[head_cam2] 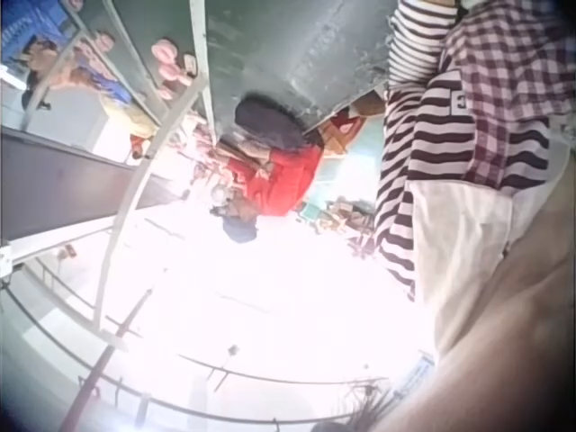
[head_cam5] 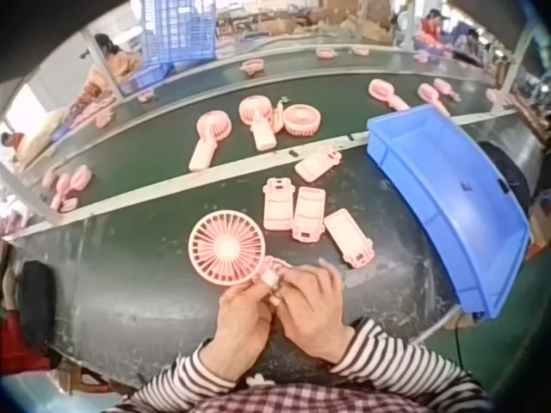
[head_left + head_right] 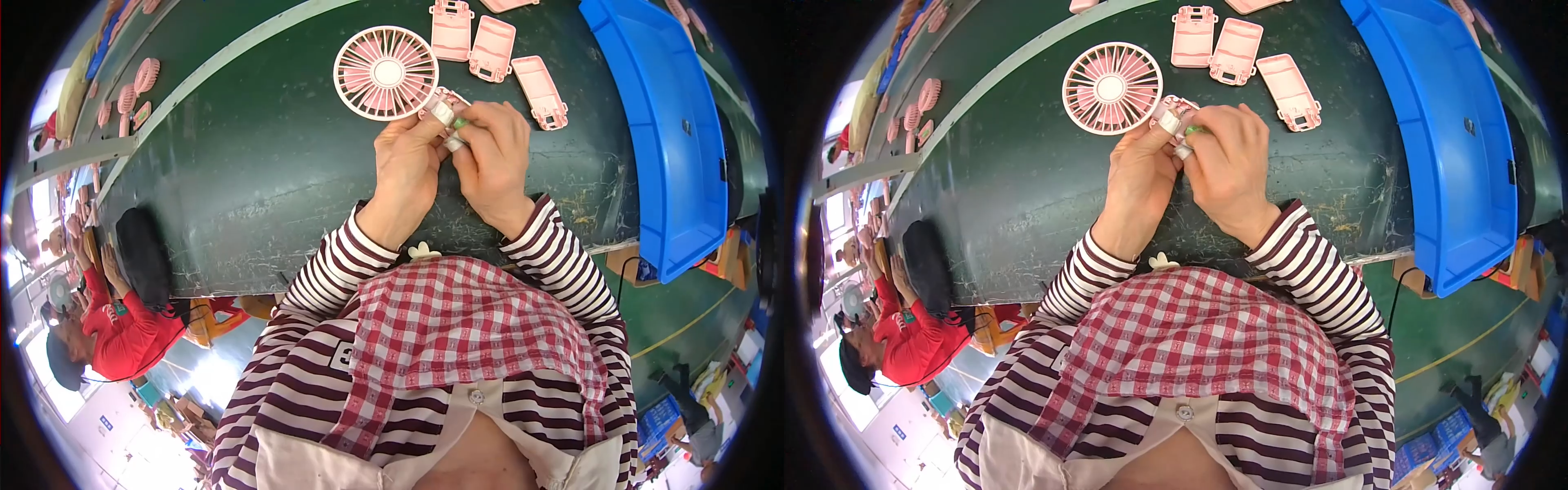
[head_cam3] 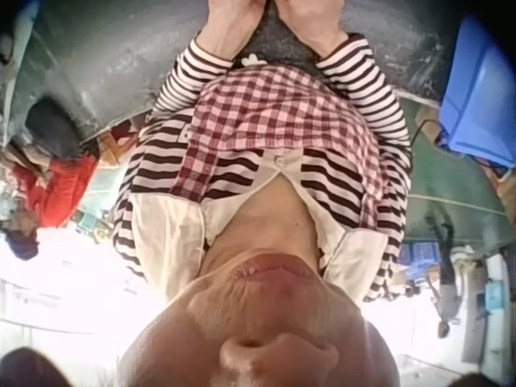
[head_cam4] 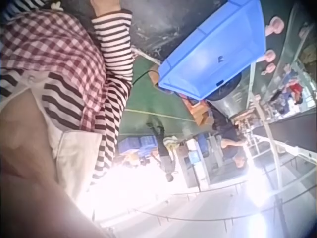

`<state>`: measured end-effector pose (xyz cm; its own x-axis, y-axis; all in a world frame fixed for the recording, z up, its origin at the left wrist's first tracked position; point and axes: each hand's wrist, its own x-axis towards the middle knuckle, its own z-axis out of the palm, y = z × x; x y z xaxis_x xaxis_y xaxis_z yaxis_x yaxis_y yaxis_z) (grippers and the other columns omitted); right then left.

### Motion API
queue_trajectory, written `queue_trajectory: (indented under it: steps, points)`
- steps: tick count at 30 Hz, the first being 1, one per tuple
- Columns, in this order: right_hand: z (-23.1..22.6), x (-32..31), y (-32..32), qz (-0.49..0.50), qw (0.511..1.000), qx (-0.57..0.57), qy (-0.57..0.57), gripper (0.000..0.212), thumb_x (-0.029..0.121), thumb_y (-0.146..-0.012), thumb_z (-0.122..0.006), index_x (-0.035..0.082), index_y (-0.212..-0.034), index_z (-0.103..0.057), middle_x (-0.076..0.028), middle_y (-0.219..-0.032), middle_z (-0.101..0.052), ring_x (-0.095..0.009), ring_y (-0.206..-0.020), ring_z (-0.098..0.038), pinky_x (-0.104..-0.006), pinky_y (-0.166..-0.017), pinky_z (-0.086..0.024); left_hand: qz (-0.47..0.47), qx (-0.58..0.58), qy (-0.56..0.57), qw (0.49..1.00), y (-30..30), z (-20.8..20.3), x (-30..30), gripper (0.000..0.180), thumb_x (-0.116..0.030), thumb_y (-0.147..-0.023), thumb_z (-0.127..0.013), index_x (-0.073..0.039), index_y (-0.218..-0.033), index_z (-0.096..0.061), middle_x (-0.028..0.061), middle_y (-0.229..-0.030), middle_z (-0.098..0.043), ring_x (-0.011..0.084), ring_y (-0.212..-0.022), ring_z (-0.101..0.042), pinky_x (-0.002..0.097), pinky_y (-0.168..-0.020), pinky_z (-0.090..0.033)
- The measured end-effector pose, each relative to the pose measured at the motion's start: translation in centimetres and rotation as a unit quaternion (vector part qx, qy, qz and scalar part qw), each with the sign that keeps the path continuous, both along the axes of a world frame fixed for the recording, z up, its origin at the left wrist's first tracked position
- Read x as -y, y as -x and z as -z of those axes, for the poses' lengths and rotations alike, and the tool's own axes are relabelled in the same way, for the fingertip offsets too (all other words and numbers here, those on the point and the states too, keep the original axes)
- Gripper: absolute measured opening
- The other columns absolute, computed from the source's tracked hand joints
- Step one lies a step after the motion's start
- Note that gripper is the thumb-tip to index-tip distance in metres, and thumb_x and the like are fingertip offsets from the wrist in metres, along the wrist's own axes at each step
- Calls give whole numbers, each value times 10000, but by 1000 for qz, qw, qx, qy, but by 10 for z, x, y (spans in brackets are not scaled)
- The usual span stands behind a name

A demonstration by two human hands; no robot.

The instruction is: The person assembles portable electric fans by fitting internal wiring and components into the handle bases, snapping on plastic covers, and placing the assembled fans onto the conveyor belt.

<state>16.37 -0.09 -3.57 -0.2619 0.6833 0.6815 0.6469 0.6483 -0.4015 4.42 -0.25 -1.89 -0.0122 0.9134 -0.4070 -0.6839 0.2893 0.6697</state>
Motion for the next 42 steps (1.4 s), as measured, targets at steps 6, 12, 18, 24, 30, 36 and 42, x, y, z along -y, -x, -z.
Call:
queue_trajectory:
  steps: [6, 12, 18, 24, 30, 36, 42]
  points:
    - [-2, 1, -1, 35, 969, -199, 141, 491, -39, -733, -617, -53, -1188, -433, -123, -1072, -512, -241, -1025, -523, -315, -852, -447, -25, -10, -69, 997, -1, -4, 0, 166, -51, -851, -551, 4, -1002, -593, 81, -946, -625, 149, -804, -592, 282, -716, -487]
    - [-20, -6, -18, -133, 811, -324, 468, 478, 48, -789, -637, -50, -1214, -441, -71, -1103, -533, -108, -991, -528, -248, -819, -463, -10, -25, -56, 998, 12, -11, -2, 186, -71, -855, -548, 26, -1010, -585, 101, -946, -626, 172, -818, -611, 307, -729, -508]
    - [-9, -4, -19, -163, 746, -423, 487, 405, 80, -834, -593, -50, -1197, -469, -59, -1067, -575, -114, -949, -553, -243, -790, -469, 2, -22, -27, 999, 13, -11, -3, 200, -72, -858, -536, 40, -1019, -577, 115, -955, -624, 190, -821, -621, 329, -738, -518]
    - [-22, 0, -13, -32, 986, 10, 162, 386, -1, -736, -508, 57, -1117, -512, -189, -703, -580, -314, -637, -583, -385, -570, -461, 22, -70, -34, 997, 13, -7, -1, 170, -35, -817, -576, 54, -959, -600, 97, -879, -639, 161, -746, -621, 288, -671, -526]
    - [-33, 5, -20, -46, 936, 165, 307, 428, 47, -754, -501, 52, -1176, -434, -155, -589, -570, -331, -529, -571, -432, -481, -439, 91, -122, 11, 988, 17, -1, 4, 154, -12, -808, -583, 53, -947, -604, 85, -863, -638, 134, -718, -613, 271, -629, -528]
    - [-49, -8, -46, -137, 854, 29, 502, 475, 138, -799, -546, 22, -1241, -414, -127, -663, -584, -221, -576, -585, -348, -525, -455, 140, -99, 46, 984, 19, -9, 3, 215, -63, -814, -587, 66, -986, -598, 102, -857, -631, 154, -723, -621, 282, -652, -533]
    - [-38, -56, -73, 166, 950, 216, 153, 548, 298, -745, -636, 9, -1191, -501, -135, -964, -577, -277, -810, -599, -368, -647, -480, 149, -104, 65, 981, 19, -6, 3, 216, -61, -817, -582, 74, -985, -592, 104, -854, -626, 162, -716, -626, 285, -649, -540]
